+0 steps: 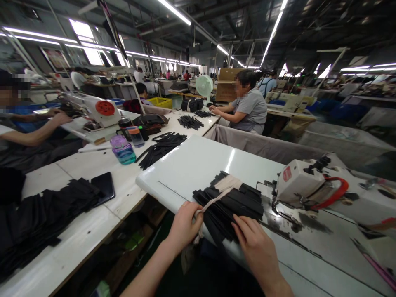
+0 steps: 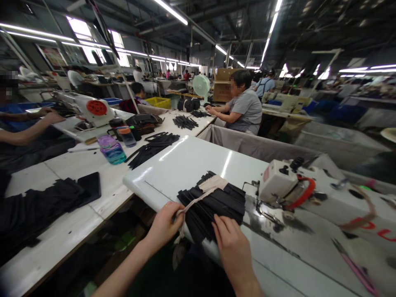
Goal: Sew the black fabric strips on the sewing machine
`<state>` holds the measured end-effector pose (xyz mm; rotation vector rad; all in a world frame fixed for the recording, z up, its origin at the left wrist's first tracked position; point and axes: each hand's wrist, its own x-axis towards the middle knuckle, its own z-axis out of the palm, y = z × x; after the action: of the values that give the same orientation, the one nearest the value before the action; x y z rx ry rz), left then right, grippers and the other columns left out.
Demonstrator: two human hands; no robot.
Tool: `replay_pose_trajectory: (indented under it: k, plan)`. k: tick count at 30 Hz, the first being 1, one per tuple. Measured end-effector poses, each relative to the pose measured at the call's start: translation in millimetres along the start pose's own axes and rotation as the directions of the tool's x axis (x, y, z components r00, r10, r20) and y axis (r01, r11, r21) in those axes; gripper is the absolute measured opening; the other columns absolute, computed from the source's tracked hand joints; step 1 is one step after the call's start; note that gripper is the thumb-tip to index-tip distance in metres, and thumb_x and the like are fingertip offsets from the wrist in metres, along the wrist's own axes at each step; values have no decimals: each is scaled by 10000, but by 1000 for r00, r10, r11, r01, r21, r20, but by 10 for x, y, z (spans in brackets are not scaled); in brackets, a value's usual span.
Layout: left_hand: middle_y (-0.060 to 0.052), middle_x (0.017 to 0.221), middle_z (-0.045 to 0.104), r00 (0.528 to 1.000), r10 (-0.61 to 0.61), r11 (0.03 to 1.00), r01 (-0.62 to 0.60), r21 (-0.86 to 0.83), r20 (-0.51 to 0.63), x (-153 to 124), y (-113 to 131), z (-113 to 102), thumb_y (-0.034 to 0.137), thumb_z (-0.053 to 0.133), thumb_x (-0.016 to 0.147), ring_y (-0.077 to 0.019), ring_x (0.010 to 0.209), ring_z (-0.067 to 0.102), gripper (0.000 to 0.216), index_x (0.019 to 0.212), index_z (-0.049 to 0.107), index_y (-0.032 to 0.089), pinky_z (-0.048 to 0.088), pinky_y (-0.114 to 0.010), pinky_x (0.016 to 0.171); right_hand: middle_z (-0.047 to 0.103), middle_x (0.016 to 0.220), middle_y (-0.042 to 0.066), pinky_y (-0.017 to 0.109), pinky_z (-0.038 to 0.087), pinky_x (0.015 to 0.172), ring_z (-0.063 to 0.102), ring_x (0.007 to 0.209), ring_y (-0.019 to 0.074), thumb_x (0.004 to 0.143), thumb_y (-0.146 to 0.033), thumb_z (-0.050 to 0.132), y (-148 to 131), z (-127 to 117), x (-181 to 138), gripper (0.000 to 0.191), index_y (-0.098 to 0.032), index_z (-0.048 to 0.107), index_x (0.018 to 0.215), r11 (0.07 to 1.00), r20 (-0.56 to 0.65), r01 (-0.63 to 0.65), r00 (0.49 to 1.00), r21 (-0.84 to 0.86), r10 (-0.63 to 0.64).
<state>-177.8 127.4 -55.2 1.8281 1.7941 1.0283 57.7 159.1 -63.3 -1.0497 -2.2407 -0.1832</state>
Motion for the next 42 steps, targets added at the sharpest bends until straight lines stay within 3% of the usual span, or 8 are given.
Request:
replay_pose_trajectory:
  k: [3, 6, 8, 13, 25, 32, 37, 42]
  plan:
    - [-66, 993, 613, 983, -56, 994, 38, -102, -177, -214, 12, 241, 243, 535, 854, -230, 946, 562, 209, 1050, 602, 220, 455, -384, 860, 671, 947, 94, 345, 510, 771, 628, 842, 198, 985, -246, 468, 22, 23, -15, 220, -149, 657, 1043, 1000, -60, -3, 998, -7, 2]
    - [-81, 999, 584, 774, -465, 863, 289, -414, -429, -518, 35, 626, 404, 662, 783, -207, 823, 584, 458, 1155, 512, 182, 503, -355, 748, 658, 934, 93, 353, 504, 775, 614, 839, 201, 975, -241, 486, 48, 18, -11, 208, -146, 666, 1021, 1000, -84, 11, 996, -6, -11]
    - [-56, 842, 590, 702, -677, 624, 389, -678, -221, -704, 90, 851, 563, 632, 783, -185, 689, 587, 474, 1010, 537, 157, 501, -315, 619, 646, 929, 96, 360, 502, 768, 606, 838, 208, 968, -256, 500, 45, -5, -2, 209, -148, 670, 1023, 1000, -83, 16, 996, -9, -17]
    - [-77, 731, 679, 826, -463, 250, 470, -847, 322, -822, 360, 974, 637, 707, 700, -186, 712, 645, 546, 860, 613, 124, 514, -300, 711, 644, 923, 98, 358, 499, 759, 603, 837, 215, 975, -291, 492, 1, -122, 13, 227, -152, 668, 1009, 999, -42, 17, 999, -30, -18]
    - [-63, 772, 708, 672, -512, -301, 443, -844, 535, -732, 682, 871, 394, 860, 557, -180, 670, 656, 462, 887, 660, 140, 484, -278, 632, 727, 974, 76, 221, 569, 717, 711, 814, 162, 1005, -249, 418, -205, -250, -542, 261, -169, 577, 1195, 970, 142, -30, 990, 242, -5]
    - [-22, 703, 636, 672, -563, -320, 360, -877, 481, -721, 783, 791, 468, 873, 562, -123, 630, 561, 473, 803, 652, 126, 422, -234, 582, 730, 903, 60, 257, 571, 670, 696, 722, 180, 943, -323, 545, -305, -324, -570, 301, -211, 638, 1207, 950, 150, 179, 963, 258, -222]
    - [8, 621, 593, 632, -605, -252, 425, -869, 484, -722, 750, 789, 516, 885, 496, -81, 512, 498, 532, 712, 597, 125, 400, -223, 538, 663, 1038, 111, 324, 576, 774, 664, 929, 221, 993, -379, 399, -221, -323, -429, 330, -201, 630, 1148, 981, 171, -4, 985, 194, -30]
    - [64, 570, 512, 669, -564, -168, 481, -861, 484, -718, 725, 819, 657, 816, 507, -51, 394, 407, 628, 757, 540, 151, 346, -226, 439, 651, 1019, 111, 333, 576, 733, 660, 884, 219, 1012, -375, 343, -63, -184, -372, 380, -197, 569, 1262, 996, 132, 89, 987, 26, -91]
